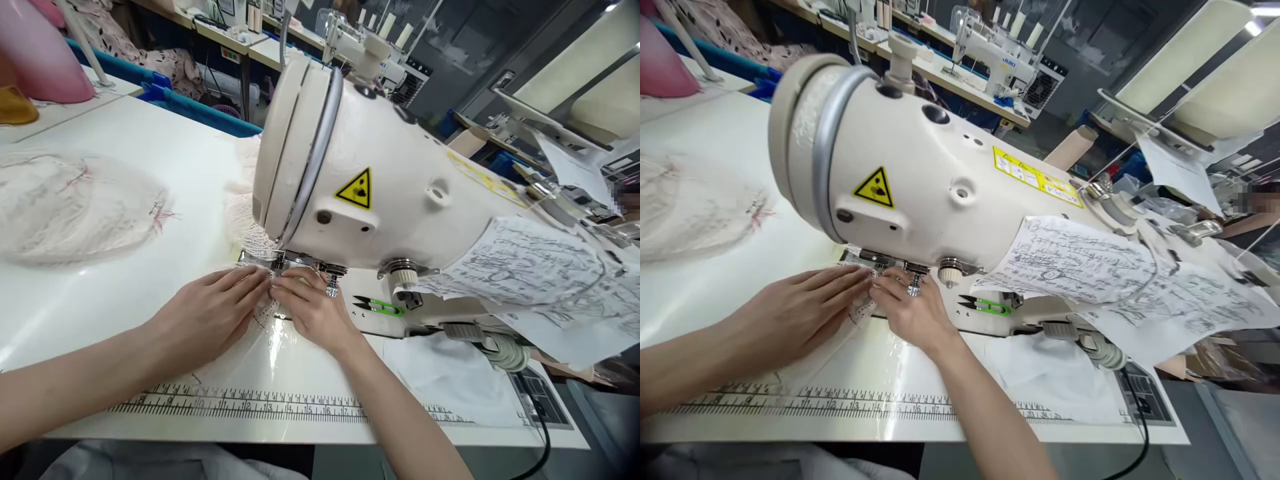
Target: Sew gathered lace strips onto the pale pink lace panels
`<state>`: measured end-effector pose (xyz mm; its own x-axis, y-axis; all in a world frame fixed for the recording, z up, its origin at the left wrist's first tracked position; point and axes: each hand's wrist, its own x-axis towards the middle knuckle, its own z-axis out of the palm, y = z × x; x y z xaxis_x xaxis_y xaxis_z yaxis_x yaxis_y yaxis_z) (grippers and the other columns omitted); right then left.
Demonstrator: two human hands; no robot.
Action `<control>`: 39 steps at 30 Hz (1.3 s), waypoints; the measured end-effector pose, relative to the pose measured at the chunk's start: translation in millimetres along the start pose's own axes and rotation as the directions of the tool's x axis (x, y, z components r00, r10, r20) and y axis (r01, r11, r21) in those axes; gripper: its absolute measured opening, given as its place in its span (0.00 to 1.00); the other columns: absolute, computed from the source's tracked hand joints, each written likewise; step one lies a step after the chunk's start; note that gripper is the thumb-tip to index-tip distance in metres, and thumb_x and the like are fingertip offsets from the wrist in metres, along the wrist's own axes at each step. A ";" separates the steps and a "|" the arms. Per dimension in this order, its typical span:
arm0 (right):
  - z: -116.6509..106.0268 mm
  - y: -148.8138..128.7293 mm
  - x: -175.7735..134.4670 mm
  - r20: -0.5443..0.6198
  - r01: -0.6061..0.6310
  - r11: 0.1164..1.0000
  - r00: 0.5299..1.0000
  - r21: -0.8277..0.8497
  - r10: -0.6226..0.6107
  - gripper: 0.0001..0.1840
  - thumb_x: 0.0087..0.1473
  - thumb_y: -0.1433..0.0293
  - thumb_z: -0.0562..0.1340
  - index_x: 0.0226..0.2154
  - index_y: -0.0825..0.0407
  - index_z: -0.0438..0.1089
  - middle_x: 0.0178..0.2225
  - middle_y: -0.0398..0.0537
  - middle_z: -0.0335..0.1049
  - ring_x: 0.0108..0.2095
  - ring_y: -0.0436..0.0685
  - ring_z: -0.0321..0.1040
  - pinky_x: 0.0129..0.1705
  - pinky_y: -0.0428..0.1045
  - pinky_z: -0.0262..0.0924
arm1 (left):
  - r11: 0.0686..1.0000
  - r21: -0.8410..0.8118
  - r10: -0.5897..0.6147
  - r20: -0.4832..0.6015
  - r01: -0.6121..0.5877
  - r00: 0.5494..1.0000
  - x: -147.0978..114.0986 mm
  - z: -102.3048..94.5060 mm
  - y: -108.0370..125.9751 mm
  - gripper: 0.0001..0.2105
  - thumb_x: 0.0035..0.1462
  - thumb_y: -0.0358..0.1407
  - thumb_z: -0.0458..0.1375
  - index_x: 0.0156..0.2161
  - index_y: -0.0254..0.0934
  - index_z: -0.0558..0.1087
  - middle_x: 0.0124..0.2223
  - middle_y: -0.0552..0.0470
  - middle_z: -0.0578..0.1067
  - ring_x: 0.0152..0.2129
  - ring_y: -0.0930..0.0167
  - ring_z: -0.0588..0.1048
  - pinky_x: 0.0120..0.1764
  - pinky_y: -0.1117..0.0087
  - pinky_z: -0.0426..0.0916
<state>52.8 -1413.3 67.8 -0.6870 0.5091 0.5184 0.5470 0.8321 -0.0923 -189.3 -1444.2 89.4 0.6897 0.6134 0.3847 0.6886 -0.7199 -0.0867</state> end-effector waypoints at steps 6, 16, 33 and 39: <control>-0.1 2.2 -1.2 -0.047 -0.094 0.993 0.995 -0.070 0.091 0.18 0.65 0.80 0.58 0.46 0.46 0.79 0.52 0.40 0.81 0.50 0.54 0.75 0.45 0.51 0.65 | 0.996 0.029 0.081 -0.011 -0.081 0.997 10.3 15.3 -14.7 0.24 0.72 0.35 0.43 0.62 0.27 0.73 0.62 0.40 0.76 0.57 0.57 0.77 0.57 0.55 0.73; -1.0 -7.6 -3.4 0.070 -0.236 0.954 0.965 -0.186 0.253 0.21 0.68 0.77 0.57 0.55 0.41 0.76 0.55 0.40 0.78 0.43 0.54 0.76 0.46 0.52 0.69 | 0.994 -0.003 0.108 -0.052 -0.109 0.993 19.2 19.4 -27.3 0.24 0.73 0.36 0.41 0.60 0.27 0.74 0.61 0.40 0.77 0.55 0.57 0.79 0.57 0.54 0.74; 3.4 -0.3 -3.4 0.061 -0.117 0.964 0.989 -0.238 0.136 0.21 0.64 0.79 0.60 0.54 0.44 0.76 0.56 0.41 0.78 0.43 0.59 0.76 0.47 0.55 0.69 | 0.995 -0.088 0.052 0.016 -0.050 0.999 15.7 24.3 -33.6 0.23 0.72 0.39 0.45 0.62 0.35 0.74 0.60 0.45 0.78 0.59 0.60 0.76 0.64 0.55 0.69; 1.6 0.6 0.1 0.007 -0.089 0.974 0.996 -0.207 0.092 0.19 0.63 0.80 0.61 0.52 0.49 0.76 0.53 0.49 0.79 0.49 0.59 0.76 0.50 0.54 0.67 | 0.990 -0.140 0.018 0.050 -0.011 0.999 12.1 28.0 -34.9 0.23 0.71 0.38 0.48 0.68 0.39 0.67 0.64 0.46 0.75 0.63 0.62 0.72 0.67 0.55 0.64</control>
<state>52.3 -1412.4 66.4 -0.6369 0.5853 0.5019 0.6929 0.7199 0.0398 -198.7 -1402.5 71.4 0.7121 0.6160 0.3368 0.6431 -0.7648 0.0391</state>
